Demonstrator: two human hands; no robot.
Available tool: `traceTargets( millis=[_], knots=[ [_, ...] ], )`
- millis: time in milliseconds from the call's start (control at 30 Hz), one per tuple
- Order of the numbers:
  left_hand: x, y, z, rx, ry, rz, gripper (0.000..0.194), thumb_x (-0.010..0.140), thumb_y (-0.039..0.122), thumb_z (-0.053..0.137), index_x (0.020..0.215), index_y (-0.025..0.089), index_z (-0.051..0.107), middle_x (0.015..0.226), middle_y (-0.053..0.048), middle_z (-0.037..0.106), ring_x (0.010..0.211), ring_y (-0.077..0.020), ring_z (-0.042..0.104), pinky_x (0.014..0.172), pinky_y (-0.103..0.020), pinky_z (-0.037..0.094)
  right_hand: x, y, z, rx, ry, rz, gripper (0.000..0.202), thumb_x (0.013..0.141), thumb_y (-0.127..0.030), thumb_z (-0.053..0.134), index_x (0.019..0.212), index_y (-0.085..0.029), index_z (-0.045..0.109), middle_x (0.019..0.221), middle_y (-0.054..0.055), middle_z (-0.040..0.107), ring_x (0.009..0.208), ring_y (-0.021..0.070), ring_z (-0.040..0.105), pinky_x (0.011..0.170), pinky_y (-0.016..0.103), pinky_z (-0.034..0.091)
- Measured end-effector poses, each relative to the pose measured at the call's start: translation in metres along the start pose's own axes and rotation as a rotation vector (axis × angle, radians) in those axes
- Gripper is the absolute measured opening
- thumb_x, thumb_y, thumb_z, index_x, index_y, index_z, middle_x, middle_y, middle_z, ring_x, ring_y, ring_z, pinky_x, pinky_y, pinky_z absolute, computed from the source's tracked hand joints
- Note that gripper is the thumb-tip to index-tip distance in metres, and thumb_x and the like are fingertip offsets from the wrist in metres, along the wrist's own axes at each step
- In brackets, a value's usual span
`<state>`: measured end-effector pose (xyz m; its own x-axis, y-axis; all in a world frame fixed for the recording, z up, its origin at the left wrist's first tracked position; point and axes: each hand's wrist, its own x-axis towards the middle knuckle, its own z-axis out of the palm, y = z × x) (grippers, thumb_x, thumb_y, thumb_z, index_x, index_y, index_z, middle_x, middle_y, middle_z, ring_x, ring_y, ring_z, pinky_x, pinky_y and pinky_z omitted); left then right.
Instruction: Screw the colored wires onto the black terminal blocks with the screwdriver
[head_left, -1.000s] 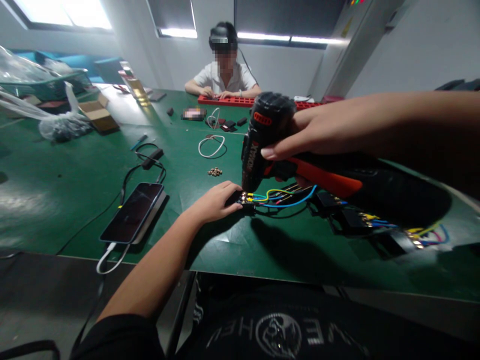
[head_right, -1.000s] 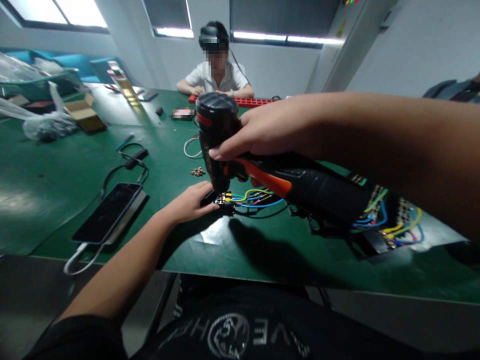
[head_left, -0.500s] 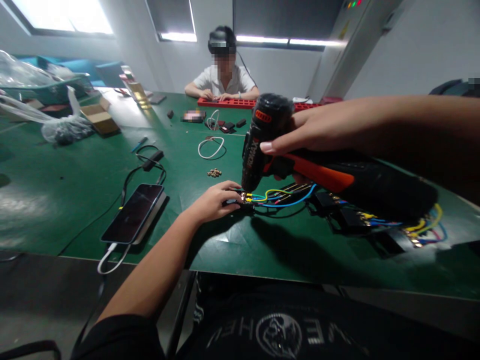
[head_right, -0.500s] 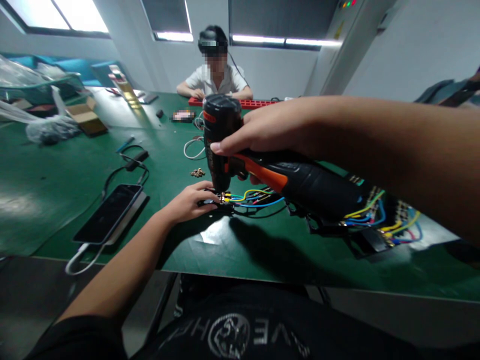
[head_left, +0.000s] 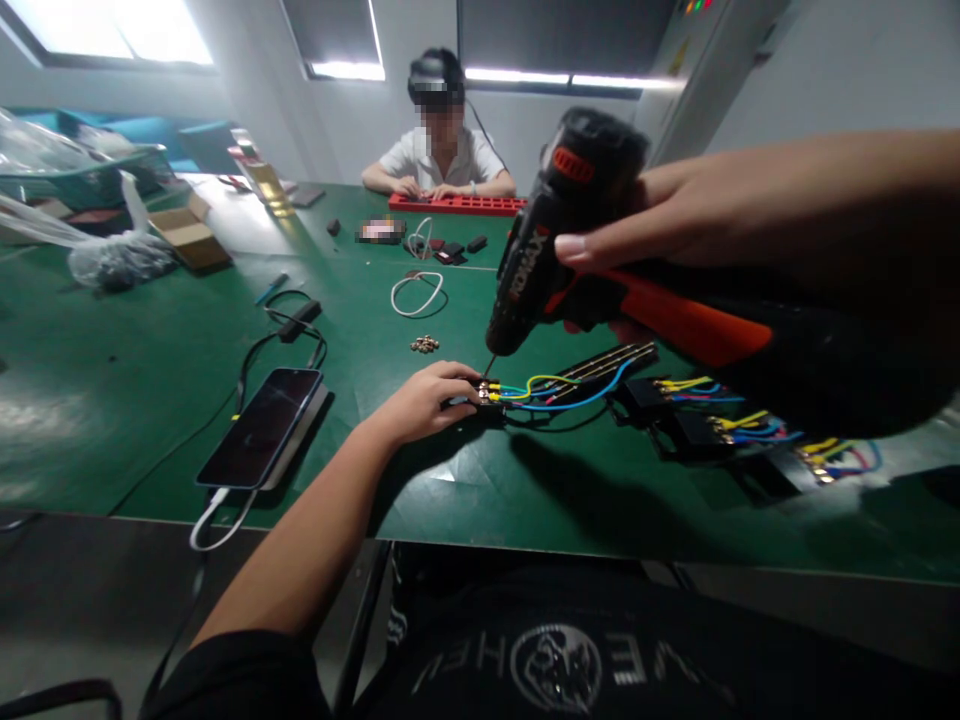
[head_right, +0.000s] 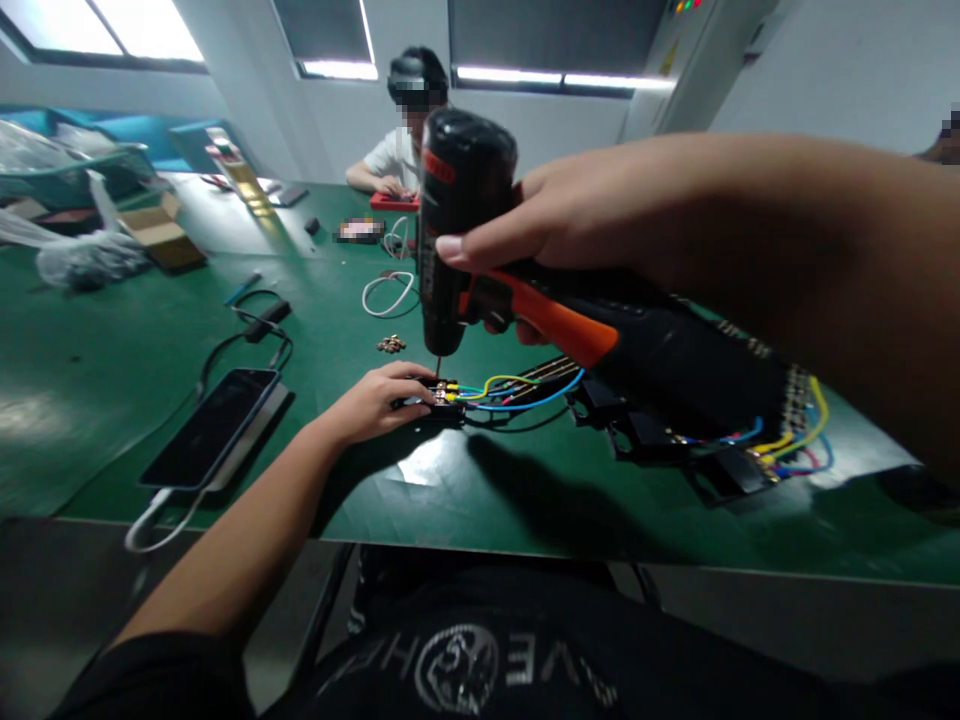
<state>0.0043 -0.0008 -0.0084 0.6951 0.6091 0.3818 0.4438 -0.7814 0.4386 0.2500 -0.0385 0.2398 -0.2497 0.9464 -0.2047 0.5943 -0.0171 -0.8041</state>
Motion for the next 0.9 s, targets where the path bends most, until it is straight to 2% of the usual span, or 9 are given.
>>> traceTargets(
  millis=[67, 100, 167, 267, 367, 467, 567, 700, 900],
  knots=[
    [0.0, -0.001, 0.001, 0.001, 0.001, 0.002, 0.016, 0.093, 0.024, 0.065, 0.105, 0.022, 0.075, 0.127, -0.011, 0.066, 0.114, -0.0237, 0.064, 0.101, -0.044, 0.053, -0.007, 0.009, -0.015, -0.047, -0.009, 0.16, 0.054, 0.097, -0.027, 0.025, 0.116, -0.008, 0.071, 0.09, -0.002, 0.074, 0.084, 0.0122, 0.07, 0.068, 0.01, 0.044],
    [-0.001, -0.001, 0.001, 0.0, 0.002, 0.0, 0.016, 0.093, 0.024, 0.065, 0.105, 0.022, 0.075, 0.127, -0.011, 0.066, 0.115, -0.0237, 0.064, 0.101, -0.044, 0.053, -0.012, 0.019, -0.023, -0.005, 0.028, 0.156, 0.054, 0.098, -0.033, 0.026, 0.122, -0.011, 0.069, 0.091, -0.003, 0.074, 0.077, 0.0106, 0.071, 0.066, 0.009, 0.045],
    [-0.001, -0.002, 0.002, 0.007, -0.003, -0.008, 0.016, 0.093, 0.023, 0.065, 0.106, 0.022, 0.075, 0.128, -0.011, 0.066, 0.115, -0.0236, 0.065, 0.1, -0.044, 0.053, -0.024, 0.046, -0.036, 0.171, 0.131, 0.178, 0.046, 0.101, -0.041, 0.037, 0.133, -0.021, 0.063, 0.097, 0.001, 0.076, 0.065, 0.0159, 0.073, 0.057, 0.019, 0.055],
    [-0.002, -0.003, 0.003, 0.025, 0.014, -0.001, 0.016, 0.093, 0.024, 0.065, 0.106, 0.022, 0.074, 0.128, -0.011, 0.066, 0.115, -0.0234, 0.065, 0.1, -0.043, 0.054, -0.049, 0.103, -0.039, 0.474, 0.332, -0.004, 0.049, 0.1, -0.053, 0.037, 0.136, -0.029, 0.06, 0.096, 0.0, 0.075, 0.059, 0.0153, 0.072, 0.052, 0.022, 0.057],
    [-0.002, -0.002, 0.003, 0.028, 0.017, 0.008, 0.017, 0.094, 0.024, 0.064, 0.108, 0.023, 0.074, 0.128, -0.011, 0.066, 0.115, -0.0232, 0.065, 0.1, -0.044, 0.054, -0.07, 0.163, -0.024, 0.677, 0.416, -0.006, 0.066, 0.08, -0.074, 0.057, 0.121, -0.023, 0.069, 0.094, 0.009, 0.074, 0.051, 0.0145, 0.065, 0.039, 0.018, 0.05],
    [-0.002, -0.002, 0.003, 0.029, 0.018, -0.005, 0.019, 0.093, 0.023, 0.065, 0.11, 0.023, 0.073, 0.127, -0.011, 0.067, 0.114, -0.0227, 0.065, 0.099, -0.043, 0.055, -0.078, 0.217, -0.006, 0.908, 0.458, 0.016, 0.075, 0.054, -0.081, 0.075, 0.107, -0.028, 0.075, 0.092, 0.012, 0.071, 0.053, 0.0134, 0.06, 0.043, 0.018, 0.052],
    [-0.002, -0.001, 0.003, 0.044, 0.028, -0.009, 0.02, 0.093, 0.022, 0.065, 0.112, 0.024, 0.073, 0.127, -0.011, 0.067, 0.115, -0.0229, 0.065, 0.099, -0.043, 0.056, -0.081, 0.26, 0.01, 1.044, 0.43, 0.102, 0.07, 0.055, -0.086, 0.068, 0.096, -0.031, 0.079, 0.075, 0.009, 0.061, 0.051, 0.0145, 0.053, 0.045, 0.023, 0.054],
    [-0.002, -0.001, 0.003, 0.034, 0.035, -0.017, 0.02, 0.093, 0.022, 0.065, 0.11, 0.025, 0.075, 0.128, -0.011, 0.067, 0.115, -0.0226, 0.066, 0.098, -0.041, 0.057, -0.089, 0.295, 0.032, 1.051, 0.483, 0.155, 0.066, 0.067, -0.09, 0.046, 0.088, -0.038, 0.08, 0.064, 0.009, 0.046, 0.051, 0.0211, 0.052, 0.049, 0.032, 0.057],
    [-0.003, -0.008, 0.008, 0.065, 0.084, -0.023, 0.021, 0.096, 0.024, 0.061, 0.109, 0.026, 0.077, 0.13, -0.011, 0.067, 0.117, -0.0225, 0.067, 0.1, -0.041, 0.057, -0.098, 0.33, 0.052, 1.066, 0.467, 0.32, 0.069, 0.057, -0.093, 0.038, 0.071, -0.04, 0.079, 0.053, 0.01, 0.041, 0.043, 0.0242, 0.048, 0.045, 0.036, 0.054]
  ],
)
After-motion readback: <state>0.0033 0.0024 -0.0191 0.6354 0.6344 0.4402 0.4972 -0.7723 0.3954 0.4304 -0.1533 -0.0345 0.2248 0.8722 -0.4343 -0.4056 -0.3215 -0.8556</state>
